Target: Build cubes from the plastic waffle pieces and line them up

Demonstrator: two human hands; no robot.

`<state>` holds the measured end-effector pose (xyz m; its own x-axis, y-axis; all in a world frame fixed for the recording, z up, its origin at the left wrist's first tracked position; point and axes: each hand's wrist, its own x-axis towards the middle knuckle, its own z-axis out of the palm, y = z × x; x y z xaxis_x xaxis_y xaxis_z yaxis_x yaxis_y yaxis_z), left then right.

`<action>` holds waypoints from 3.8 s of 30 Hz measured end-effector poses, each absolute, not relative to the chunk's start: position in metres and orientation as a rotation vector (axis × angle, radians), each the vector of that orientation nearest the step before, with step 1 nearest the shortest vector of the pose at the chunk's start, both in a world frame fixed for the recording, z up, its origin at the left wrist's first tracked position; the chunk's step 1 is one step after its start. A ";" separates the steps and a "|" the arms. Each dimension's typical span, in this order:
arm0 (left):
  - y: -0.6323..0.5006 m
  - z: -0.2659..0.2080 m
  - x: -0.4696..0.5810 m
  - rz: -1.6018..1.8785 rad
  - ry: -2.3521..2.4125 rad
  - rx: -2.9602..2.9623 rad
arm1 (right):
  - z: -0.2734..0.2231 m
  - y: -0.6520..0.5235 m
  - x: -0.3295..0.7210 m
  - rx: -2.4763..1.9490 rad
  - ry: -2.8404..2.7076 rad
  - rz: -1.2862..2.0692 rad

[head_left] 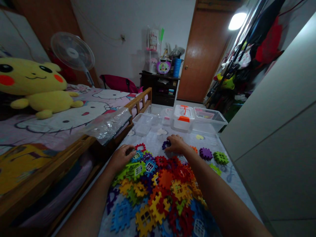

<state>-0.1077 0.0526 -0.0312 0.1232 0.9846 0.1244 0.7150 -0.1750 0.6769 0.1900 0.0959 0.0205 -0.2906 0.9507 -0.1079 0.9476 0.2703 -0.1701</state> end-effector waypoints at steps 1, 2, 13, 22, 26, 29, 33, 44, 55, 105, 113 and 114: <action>0.053 -0.032 -0.108 0.784 1.637 1.954 | 0.018 0.094 0.188 -1.863 -2.501 0.306; 0.053 -0.033 -0.108 0.783 1.633 1.958 | 0.016 0.093 0.186 -1.865 -2.508 0.297; 0.052 -0.031 -0.108 0.787 1.642 1.945 | 0.016 0.089 0.181 -1.819 -2.486 0.300; 0.050 -0.027 -0.105 0.795 1.618 1.907 | 0.076 0.049 0.257 -1.585 -2.092 0.300; 0.050 -0.025 -0.104 0.814 1.582 1.894 | 0.083 -0.001 0.307 -1.601 -1.897 0.412; 0.052 -0.026 -0.105 0.774 1.539 1.919 | 0.074 -0.033 0.335 -1.679 -1.791 0.526; 0.058 -0.034 -0.111 0.750 1.518 2.005 | 0.049 -0.056 0.355 -1.783 -1.786 0.556; 0.067 -0.054 -0.123 0.644 1.538 2.226 | -0.001 -0.059 0.364 -2.077 -1.945 0.314; 0.062 -0.044 -0.118 0.691 1.543 2.185 | 0.005 -0.060 0.358 -2.038 -1.903 0.343; 0.057 -0.037 -0.115 0.694 1.479 2.111 | 0.016 -0.074 0.278 -1.328 -2.260 0.411; 0.055 -0.035 -0.112 0.713 1.495 2.100 | 0.004 -0.067 0.255 -1.332 -2.333 0.290; 0.055 -0.035 -0.112 0.715 1.500 2.104 | 0.003 -0.067 0.256 -1.325 -2.316 0.290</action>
<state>-0.1119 0.0548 -0.0348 0.2719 0.9509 0.1481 0.7137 -0.3025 0.6318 0.2559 -0.0665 0.0031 -0.4346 0.8559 0.2804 0.7604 0.5155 -0.3951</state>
